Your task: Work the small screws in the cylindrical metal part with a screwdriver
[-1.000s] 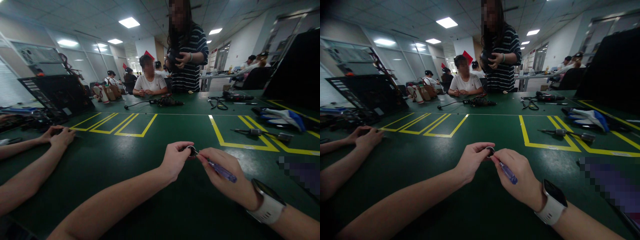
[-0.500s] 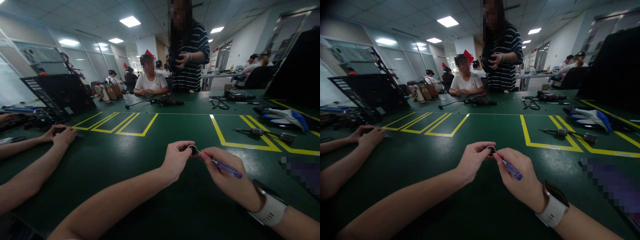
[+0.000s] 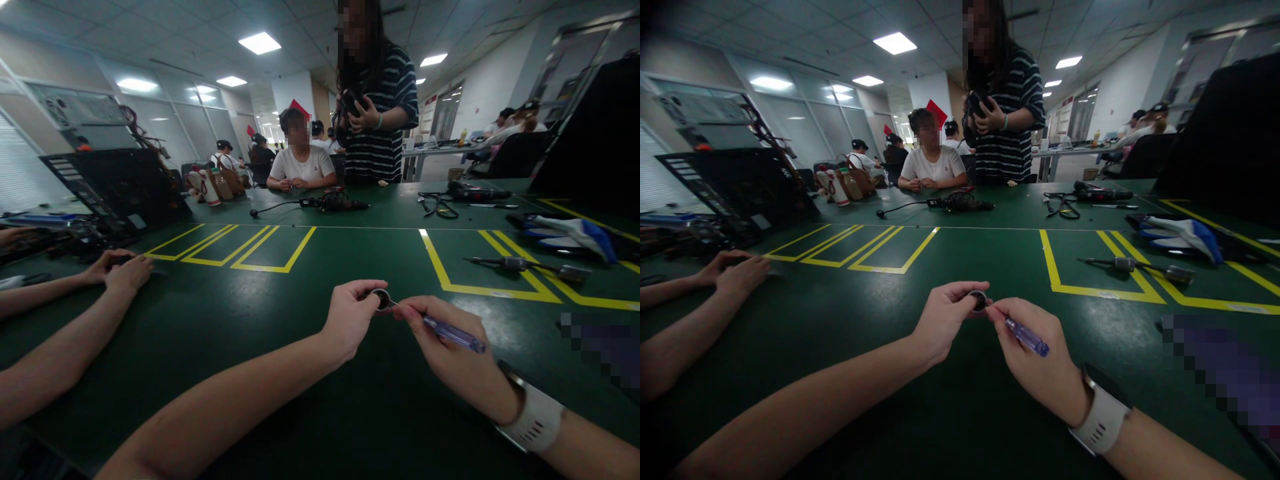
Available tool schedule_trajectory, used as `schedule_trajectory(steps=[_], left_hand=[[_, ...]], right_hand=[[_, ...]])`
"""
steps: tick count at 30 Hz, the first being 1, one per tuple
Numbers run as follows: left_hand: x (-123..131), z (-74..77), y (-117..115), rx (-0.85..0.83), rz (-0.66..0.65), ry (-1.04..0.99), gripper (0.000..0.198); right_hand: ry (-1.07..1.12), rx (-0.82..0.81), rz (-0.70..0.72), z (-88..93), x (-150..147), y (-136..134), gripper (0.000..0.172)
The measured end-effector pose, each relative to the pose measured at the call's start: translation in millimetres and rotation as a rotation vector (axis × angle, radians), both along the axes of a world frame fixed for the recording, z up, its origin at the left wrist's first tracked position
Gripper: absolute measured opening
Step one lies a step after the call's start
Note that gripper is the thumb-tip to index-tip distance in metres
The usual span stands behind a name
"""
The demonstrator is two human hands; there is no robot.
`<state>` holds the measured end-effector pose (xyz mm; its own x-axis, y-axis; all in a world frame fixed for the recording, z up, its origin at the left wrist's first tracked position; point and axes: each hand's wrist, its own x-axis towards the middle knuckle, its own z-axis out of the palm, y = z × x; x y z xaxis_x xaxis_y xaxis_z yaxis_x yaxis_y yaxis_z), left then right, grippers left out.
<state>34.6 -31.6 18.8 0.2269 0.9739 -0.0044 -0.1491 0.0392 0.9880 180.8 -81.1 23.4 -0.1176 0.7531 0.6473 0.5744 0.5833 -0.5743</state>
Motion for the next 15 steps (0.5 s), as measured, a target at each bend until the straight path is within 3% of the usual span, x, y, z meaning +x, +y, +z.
schedule_trajectory(steps=[15], left_hand=[[1.6, 8.4, -4.1, -0.047, 0.009, -0.001, 0.028]], right_hand=[[-0.03, 0.028, 0.018, 1.8, 1.2, 0.1, 0.009]])
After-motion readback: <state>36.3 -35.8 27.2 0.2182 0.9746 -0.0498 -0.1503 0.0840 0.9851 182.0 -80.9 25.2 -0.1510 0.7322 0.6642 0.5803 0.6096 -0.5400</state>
